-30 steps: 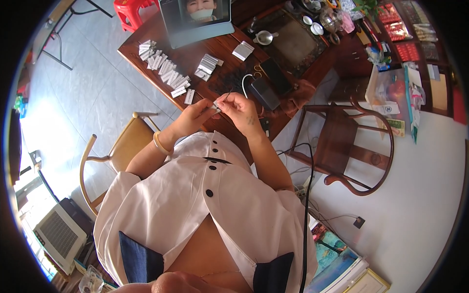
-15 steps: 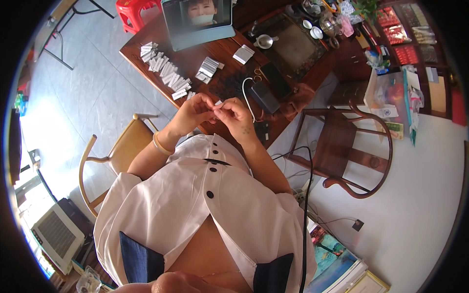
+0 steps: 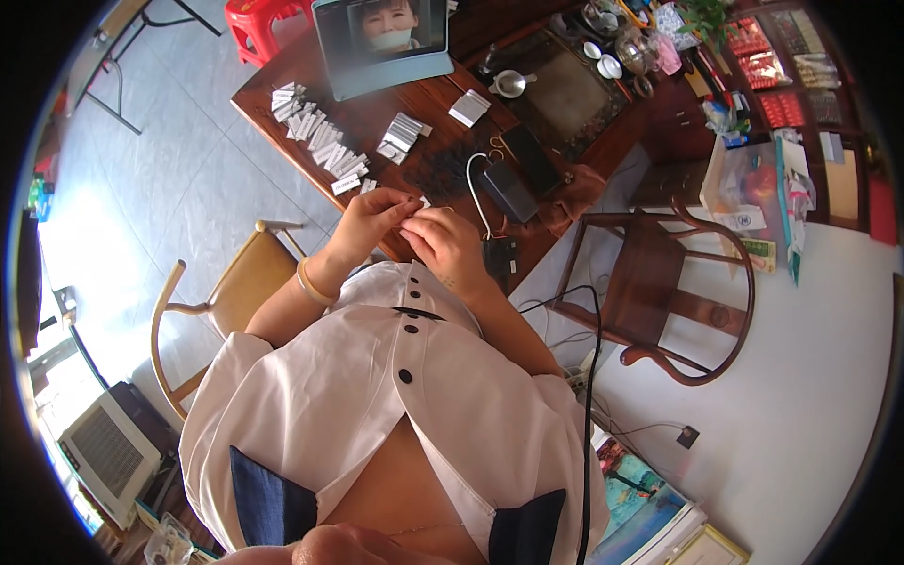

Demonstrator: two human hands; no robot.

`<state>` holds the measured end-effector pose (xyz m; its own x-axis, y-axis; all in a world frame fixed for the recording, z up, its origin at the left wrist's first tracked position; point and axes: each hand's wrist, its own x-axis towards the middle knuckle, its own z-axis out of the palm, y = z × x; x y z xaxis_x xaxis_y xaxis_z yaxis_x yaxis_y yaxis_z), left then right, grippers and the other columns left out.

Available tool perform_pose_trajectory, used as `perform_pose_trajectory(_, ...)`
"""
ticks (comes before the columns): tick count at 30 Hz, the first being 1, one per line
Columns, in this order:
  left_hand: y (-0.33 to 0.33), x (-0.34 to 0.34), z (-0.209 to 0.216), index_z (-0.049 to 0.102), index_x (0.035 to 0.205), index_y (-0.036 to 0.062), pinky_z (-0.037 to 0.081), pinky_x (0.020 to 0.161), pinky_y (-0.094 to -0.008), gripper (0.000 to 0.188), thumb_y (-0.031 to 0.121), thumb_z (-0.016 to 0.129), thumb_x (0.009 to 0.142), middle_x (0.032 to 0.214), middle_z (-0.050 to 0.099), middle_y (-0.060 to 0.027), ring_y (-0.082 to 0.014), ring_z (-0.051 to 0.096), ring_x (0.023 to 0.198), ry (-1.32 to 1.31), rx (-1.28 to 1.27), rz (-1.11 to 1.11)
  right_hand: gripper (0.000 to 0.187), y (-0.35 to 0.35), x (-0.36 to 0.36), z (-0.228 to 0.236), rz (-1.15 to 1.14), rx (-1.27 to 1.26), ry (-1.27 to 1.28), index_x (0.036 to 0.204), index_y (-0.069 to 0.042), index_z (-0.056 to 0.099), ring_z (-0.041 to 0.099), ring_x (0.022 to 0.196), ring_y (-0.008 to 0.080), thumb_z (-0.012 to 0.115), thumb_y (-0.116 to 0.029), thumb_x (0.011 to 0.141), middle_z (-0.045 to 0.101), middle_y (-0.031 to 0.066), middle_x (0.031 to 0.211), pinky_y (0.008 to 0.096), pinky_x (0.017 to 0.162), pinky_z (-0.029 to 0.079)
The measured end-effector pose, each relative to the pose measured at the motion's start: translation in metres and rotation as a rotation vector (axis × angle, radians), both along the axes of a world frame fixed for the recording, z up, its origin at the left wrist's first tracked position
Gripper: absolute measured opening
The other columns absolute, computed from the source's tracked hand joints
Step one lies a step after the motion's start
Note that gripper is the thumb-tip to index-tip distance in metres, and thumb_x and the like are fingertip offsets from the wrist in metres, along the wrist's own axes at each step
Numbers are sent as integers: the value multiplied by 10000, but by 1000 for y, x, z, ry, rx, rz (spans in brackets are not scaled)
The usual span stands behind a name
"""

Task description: Organizing and assembling small plastic components, specifically attaching circular adhesive parts to rectangular tags.

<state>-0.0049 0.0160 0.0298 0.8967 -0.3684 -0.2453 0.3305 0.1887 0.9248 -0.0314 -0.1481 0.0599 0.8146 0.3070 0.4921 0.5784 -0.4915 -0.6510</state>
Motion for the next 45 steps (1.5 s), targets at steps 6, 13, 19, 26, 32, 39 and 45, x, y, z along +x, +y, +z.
perform_pose_trajectory(6, -3, -6, 4, 569, 1014, -53, 562, 732, -264, 159, 82, 582, 931, 927, 653, -113, -155, 642, 864, -3, -219, 40, 177, -9, -3, -1, -39, 107, 119, 900, -32, 653, 623, 741, 205, 721, 27, 747, 612, 84, 870, 281, 617, 512)
perform_pose_trajectory(13, 9, 0, 30, 567, 1019, -60, 583, 694, -273, 145, 58, 567, 934, 928, 650, -122, -190, 682, 805, 139, -110, -285, 187, -35, 10, 7, 60, 230, 445, 852, -20, 635, 596, 754, 115, 769, 5, 724, 602, 49, 882, 222, 635, 483)
perform_pose_trajectory(19, -1, -1, 13, 575, 1009, -62, 582, 722, -273, 158, 66, 592, 919, 940, 642, -115, -186, 674, 820, 127, -166, -162, 226, -25, 12, 15, 5, 187, 333, 843, -29, 635, 613, 717, 125, 800, -13, 689, 621, 51, 866, 241, 603, 512)
perform_pose_trajectory(26, 1, -2, 8, 581, 970, -39, 568, 809, -293, 123, 67, 606, 912, 991, 629, -111, -185, 654, 881, 249, -404, -69, 188, -15, 13, 11, -113, 57, 97, 792, -55, 650, 621, 670, 212, 791, -46, 668, 630, 51, 767, 303, 550, 477)
perform_pose_trajectory(32, -1, -3, 0, 578, 1016, -9, 559, 842, -325, 106, 63, 547, 945, 1053, 608, -97, -192, 627, 962, 209, -436, -50, 148, -12, 13, 14, -79, 113, 151, 830, -41, 650, 624, 673, 175, 735, 13, 722, 622, 64, 810, 266, 552, 508)
perform_pose_trajectory(39, -5, 0, 4, 581, 1062, -20, 552, 835, -311, 151, 54, 511, 951, 1070, 605, -98, -187, 626, 953, 251, -434, -52, 140, -16, 18, 13, -21, 172, 170, 859, -25, 640, 601, 698, 133, 704, 33, 750, 596, 69, 857, 223, 564, 491)
perform_pose_trajectory(45, -7, 1, 10, 609, 1081, -63, 548, 834, -297, 206, 62, 567, 923, 1094, 622, -133, -185, 646, 913, 287, -367, -30, 83, -23, 19, 0, -77, 542, 404, 927, 5, 590, 503, 729, 40, 617, 51, 864, 573, 16, 907, 181, 643, 405)
